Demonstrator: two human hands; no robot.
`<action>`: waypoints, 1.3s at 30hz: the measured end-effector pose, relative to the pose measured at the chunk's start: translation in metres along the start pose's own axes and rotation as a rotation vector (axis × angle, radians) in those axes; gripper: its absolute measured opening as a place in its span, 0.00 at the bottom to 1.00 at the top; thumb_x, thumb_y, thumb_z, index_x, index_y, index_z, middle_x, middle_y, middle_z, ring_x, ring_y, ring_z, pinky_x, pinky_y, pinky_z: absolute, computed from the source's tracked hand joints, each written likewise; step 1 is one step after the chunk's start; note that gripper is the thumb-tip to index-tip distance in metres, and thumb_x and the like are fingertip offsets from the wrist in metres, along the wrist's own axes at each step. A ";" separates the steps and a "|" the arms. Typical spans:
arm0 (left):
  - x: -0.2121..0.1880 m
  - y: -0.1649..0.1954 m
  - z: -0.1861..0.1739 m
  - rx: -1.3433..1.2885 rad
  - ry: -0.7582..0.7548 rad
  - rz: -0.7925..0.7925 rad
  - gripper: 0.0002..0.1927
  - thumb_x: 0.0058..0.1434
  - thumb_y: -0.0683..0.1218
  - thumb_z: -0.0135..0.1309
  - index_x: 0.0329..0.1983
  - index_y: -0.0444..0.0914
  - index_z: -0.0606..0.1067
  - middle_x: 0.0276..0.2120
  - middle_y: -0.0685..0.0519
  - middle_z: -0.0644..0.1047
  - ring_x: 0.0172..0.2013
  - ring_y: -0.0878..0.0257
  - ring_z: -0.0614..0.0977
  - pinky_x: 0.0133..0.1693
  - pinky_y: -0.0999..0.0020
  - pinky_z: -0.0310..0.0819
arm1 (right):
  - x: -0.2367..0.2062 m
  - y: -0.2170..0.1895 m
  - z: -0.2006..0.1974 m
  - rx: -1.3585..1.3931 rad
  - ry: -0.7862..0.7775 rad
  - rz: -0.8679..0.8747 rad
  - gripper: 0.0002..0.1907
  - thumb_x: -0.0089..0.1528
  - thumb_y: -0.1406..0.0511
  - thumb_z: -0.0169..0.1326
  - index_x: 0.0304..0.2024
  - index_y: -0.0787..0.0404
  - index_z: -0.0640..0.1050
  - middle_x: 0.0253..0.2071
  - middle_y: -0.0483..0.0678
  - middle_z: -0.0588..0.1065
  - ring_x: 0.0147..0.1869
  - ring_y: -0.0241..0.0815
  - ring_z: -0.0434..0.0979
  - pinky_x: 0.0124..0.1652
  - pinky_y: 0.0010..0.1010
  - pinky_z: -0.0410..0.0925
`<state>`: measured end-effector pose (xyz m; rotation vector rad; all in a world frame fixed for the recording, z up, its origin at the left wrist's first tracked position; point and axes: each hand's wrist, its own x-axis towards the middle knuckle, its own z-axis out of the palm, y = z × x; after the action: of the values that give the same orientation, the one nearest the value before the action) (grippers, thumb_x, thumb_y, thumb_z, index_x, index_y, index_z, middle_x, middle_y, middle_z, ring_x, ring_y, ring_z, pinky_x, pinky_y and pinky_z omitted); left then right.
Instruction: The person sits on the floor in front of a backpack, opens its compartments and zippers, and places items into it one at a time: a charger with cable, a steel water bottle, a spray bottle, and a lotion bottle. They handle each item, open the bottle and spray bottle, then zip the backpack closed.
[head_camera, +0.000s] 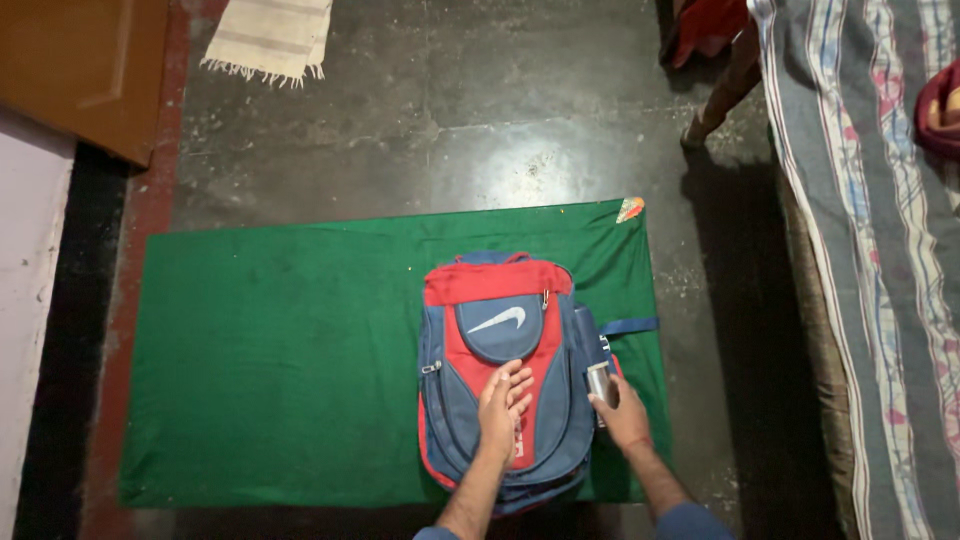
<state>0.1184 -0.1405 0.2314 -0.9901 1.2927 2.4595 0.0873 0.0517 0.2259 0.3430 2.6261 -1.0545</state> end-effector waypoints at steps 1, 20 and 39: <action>-0.004 -0.001 0.000 0.003 0.008 -0.004 0.26 0.71 0.56 0.40 0.64 0.37 0.70 0.56 0.45 0.79 0.57 0.57 0.79 0.56 0.60 0.73 | -0.001 0.000 -0.001 -0.034 -0.014 -0.029 0.38 0.53 0.57 0.68 0.62 0.60 0.70 0.57 0.58 0.75 0.59 0.55 0.77 0.58 0.41 0.69; -0.097 0.070 0.079 0.334 -0.322 0.366 0.24 0.69 0.51 0.52 0.63 0.34 0.74 0.48 0.46 0.80 0.48 0.60 0.80 0.50 0.64 0.73 | -0.108 0.031 -0.155 0.489 -0.312 0.201 0.28 0.56 0.57 0.64 0.55 0.66 0.80 0.45 0.49 0.81 0.46 0.36 0.78 0.46 0.29 0.71; -0.284 0.257 0.188 0.794 -0.862 0.764 0.41 0.62 0.59 0.64 0.72 0.35 0.65 0.60 0.40 0.76 0.61 0.46 0.77 0.61 0.55 0.69 | -0.150 -0.304 -0.443 0.613 -0.060 -0.818 0.31 0.60 0.64 0.62 0.65 0.59 0.71 0.54 0.47 0.76 0.57 0.38 0.77 0.58 0.31 0.69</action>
<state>0.1301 -0.1093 0.6566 0.7853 2.1477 1.9233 0.0498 0.1318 0.7767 -0.7059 2.3300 -2.0651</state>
